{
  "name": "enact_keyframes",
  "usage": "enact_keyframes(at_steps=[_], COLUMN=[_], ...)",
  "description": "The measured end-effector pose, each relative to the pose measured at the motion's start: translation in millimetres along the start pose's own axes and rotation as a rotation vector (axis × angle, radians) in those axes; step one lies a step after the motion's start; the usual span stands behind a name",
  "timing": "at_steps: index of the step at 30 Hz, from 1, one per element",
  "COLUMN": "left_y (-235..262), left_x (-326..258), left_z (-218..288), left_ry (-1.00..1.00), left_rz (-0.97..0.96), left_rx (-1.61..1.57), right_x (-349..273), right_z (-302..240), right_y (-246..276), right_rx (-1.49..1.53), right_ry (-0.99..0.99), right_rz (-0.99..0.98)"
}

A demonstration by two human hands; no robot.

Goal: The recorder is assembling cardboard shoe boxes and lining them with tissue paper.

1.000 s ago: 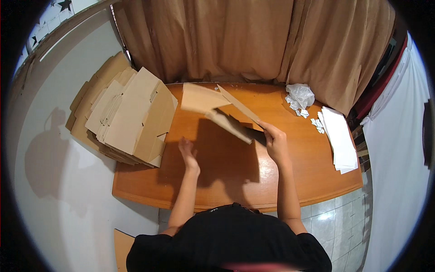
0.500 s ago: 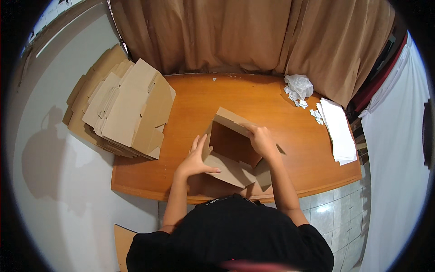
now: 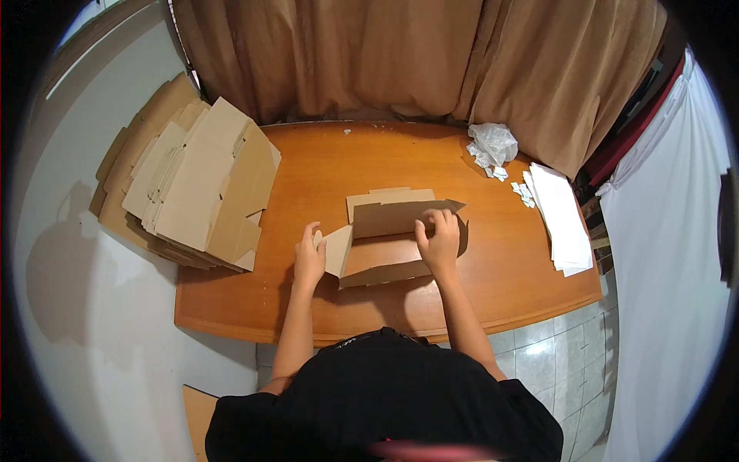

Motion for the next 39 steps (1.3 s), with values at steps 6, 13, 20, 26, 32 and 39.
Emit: enact_keyframes(at_steps=[6,13,20,26,32,39], left_y=[-9,-30,-48,-49,-29,-26], left_x=[-1,1,7,-2,10,8], left_z=[9,-6,-12,-41,-33,-46], left_ry=[0.059,0.172,0.379,0.374,0.17,0.035], left_rz=[0.039,-0.153,-0.58,-0.484,-0.398,-0.327], left_rx=[0.154,0.58,0.549,0.345,0.014,0.053], right_x=[-8,-14,-25,-22,-8,-24], right_z=[33,86,113,117,105,117], right_y=[-3,-10,-32,-35,-13,-34], right_rx=[-0.173,-0.151,-0.193,-0.184,-0.208,-0.027], right_ry=[-0.208,-0.413,-0.455,-0.547,-0.443,-0.339], right_rz=[-0.144,-0.264,-0.409,-0.371,-0.356,-0.461])
Point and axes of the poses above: each hand's wrist, its own x-axis towards the middle knuckle, its own y-axis out of the back of the hand, z = x × y, the point moved 2 cm from there along x, towards the middle knuckle, and after that the axes turned 12 degrees about -x, right-handed, at the moved point
